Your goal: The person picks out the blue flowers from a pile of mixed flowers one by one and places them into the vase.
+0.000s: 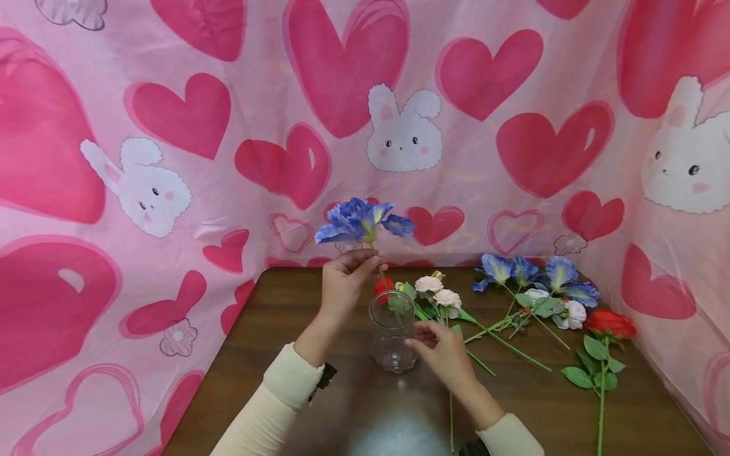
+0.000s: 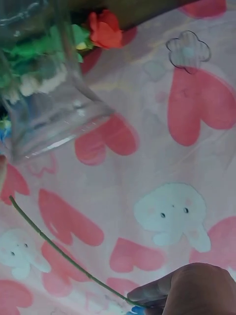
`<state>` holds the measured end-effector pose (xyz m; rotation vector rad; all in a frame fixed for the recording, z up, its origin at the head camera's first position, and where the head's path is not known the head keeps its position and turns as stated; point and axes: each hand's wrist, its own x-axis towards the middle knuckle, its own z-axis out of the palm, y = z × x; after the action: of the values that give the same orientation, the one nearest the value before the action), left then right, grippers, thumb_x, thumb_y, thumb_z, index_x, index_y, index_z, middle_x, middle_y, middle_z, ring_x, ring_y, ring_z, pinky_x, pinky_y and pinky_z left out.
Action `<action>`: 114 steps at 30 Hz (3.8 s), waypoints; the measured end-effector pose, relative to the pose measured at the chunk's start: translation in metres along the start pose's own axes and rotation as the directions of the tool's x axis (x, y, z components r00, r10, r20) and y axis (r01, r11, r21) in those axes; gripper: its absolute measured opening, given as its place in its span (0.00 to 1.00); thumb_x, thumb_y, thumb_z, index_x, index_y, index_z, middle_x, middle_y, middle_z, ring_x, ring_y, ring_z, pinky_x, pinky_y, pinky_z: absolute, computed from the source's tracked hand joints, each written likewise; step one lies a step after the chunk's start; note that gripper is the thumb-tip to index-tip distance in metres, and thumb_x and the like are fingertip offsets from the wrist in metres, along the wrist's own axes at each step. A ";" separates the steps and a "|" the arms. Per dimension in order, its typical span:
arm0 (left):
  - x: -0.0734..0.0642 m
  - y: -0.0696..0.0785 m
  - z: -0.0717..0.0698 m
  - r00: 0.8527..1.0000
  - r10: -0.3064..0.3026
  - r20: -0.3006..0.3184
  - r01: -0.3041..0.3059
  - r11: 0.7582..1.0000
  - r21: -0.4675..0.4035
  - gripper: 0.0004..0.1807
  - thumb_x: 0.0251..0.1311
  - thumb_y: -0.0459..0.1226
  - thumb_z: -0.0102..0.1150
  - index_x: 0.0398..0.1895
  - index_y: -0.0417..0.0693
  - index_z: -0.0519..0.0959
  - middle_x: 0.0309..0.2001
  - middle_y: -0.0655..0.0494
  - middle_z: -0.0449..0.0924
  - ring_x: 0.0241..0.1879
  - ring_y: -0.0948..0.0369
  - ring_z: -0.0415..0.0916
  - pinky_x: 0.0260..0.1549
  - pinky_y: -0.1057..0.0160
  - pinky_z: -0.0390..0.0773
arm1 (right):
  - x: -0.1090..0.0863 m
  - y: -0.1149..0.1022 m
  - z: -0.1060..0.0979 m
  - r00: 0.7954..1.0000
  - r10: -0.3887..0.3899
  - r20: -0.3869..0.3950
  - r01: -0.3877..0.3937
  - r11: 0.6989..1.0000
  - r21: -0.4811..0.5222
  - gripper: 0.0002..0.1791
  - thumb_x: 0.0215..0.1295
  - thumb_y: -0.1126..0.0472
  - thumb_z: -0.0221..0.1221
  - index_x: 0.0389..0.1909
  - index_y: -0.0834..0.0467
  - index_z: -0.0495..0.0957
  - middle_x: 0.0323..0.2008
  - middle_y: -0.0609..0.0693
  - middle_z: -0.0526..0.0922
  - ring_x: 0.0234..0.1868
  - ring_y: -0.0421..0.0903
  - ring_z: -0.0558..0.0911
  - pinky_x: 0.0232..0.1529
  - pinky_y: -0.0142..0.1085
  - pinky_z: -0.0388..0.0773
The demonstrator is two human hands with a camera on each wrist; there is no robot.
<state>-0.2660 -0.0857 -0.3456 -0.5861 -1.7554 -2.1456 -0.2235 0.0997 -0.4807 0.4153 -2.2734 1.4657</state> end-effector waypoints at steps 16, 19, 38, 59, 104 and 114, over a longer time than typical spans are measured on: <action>0.011 -0.013 -0.026 0.991 0.115 -0.064 -0.113 0.993 0.040 0.11 0.59 0.27 0.63 0.41 0.24 0.80 0.36 0.44 0.85 0.35 0.57 0.84 0.38 0.55 0.82 | 0.012 0.017 0.012 0.986 0.151 0.075 -0.137 0.976 -0.169 0.42 0.45 0.53 0.76 0.60 0.67 0.72 0.55 0.62 0.78 0.56 0.61 0.76 0.53 0.55 0.73; 0.011 -0.021 -0.027 0.990 0.114 -0.086 -0.112 0.993 0.027 0.11 0.59 0.25 0.63 0.41 0.21 0.79 0.37 0.45 0.85 0.35 0.58 0.84 0.37 0.58 0.83 | 0.015 0.021 0.017 0.985 0.152 0.080 -0.140 0.980 -0.138 0.44 0.44 0.53 0.77 0.62 0.66 0.71 0.55 0.61 0.79 0.57 0.59 0.76 0.56 0.54 0.71; 0.002 -0.063 -0.028 0.993 0.034 -0.113 -0.033 0.999 0.013 0.09 0.58 0.23 0.62 0.38 0.19 0.78 0.33 0.33 0.82 0.31 0.61 0.84 0.36 0.62 0.82 | 0.013 0.041 0.038 0.985 0.146 0.091 -0.138 0.987 -0.088 0.43 0.42 0.55 0.78 0.61 0.62 0.72 0.52 0.59 0.81 0.55 0.58 0.77 0.54 0.54 0.72; -0.007 -0.057 -0.025 0.995 -0.017 -0.100 0.022 0.998 0.056 0.09 0.58 0.20 0.59 0.38 0.16 0.76 0.35 0.28 0.81 0.34 0.44 0.84 0.38 0.50 0.81 | 0.009 0.047 0.041 0.994 0.072 0.084 -0.065 0.994 -0.088 0.41 0.45 0.59 0.75 0.62 0.63 0.72 0.55 0.60 0.80 0.55 0.58 0.78 0.53 0.54 0.74; -0.029 -0.105 -0.025 0.957 -0.233 -0.174 0.256 0.959 0.124 0.09 0.56 0.24 0.65 0.36 0.21 0.80 0.32 0.39 0.82 0.28 0.64 0.79 0.31 0.67 0.81 | 0.001 0.047 0.043 0.994 0.068 0.082 -0.062 0.995 -0.074 0.40 0.50 0.61 0.73 0.66 0.61 0.69 0.56 0.57 0.79 0.56 0.57 0.77 0.55 0.57 0.70; -0.034 -0.101 -0.017 0.944 -0.268 -0.192 0.281 0.959 0.045 0.10 0.56 0.21 0.62 0.38 0.17 0.77 0.33 0.38 0.83 0.31 0.59 0.82 0.35 0.60 0.83 | 0.001 0.048 0.044 0.990 0.103 0.097 -0.099 0.994 -0.044 0.40 0.51 0.61 0.73 0.66 0.61 0.68 0.58 0.59 0.78 0.59 0.58 0.75 0.56 0.55 0.71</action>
<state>-0.2869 -0.0828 -0.4521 -0.1218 -1.8922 -2.2197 -0.2535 0.0788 -0.5340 0.3733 -2.4300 1.4765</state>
